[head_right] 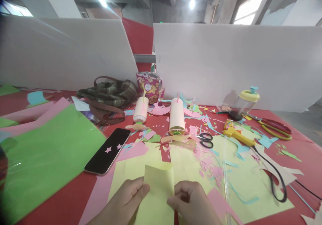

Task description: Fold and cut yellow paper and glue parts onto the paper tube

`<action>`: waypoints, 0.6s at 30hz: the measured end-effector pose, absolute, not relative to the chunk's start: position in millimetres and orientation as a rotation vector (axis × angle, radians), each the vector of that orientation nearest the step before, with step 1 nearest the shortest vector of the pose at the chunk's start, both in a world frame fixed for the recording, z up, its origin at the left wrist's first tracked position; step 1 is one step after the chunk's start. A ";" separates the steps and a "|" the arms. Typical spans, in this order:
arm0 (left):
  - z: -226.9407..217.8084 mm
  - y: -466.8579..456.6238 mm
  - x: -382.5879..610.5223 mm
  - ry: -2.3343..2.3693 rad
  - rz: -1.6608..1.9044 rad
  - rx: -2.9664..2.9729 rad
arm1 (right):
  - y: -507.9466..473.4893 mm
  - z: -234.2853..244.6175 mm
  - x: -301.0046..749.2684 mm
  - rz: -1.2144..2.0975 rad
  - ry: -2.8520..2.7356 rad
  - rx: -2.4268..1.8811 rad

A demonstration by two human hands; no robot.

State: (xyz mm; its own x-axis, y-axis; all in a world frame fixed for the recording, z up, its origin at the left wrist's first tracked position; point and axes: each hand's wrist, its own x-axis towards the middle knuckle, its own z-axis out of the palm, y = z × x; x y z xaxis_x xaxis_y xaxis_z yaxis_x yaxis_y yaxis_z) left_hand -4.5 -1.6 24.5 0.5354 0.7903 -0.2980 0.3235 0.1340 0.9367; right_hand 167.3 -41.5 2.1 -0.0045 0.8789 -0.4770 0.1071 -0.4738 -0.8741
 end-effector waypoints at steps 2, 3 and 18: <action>25.0 -2.8 -3.0 1.047 0.473 1.489 | -41.7 -0.7 167.0 1.471 -1.049 -1.683; 24.9 -3.1 -2.5 1.055 0.482 1.502 | -41.6 -1.5 166.7 1.450 -1.055 -1.695; 12.7 -0.6 -3.5 0.977 0.412 1.519 | -42.3 -13.8 168.2 1.451 -1.039 -1.665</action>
State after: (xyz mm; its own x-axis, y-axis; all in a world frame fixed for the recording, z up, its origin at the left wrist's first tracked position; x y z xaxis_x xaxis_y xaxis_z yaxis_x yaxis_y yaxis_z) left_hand -3.5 -0.6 12.7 0.5813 0.7665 -0.2733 0.3387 0.0775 0.9377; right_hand 168.2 -42.3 -13.8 0.0567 0.8955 -0.4414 0.1291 -0.4450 -0.8862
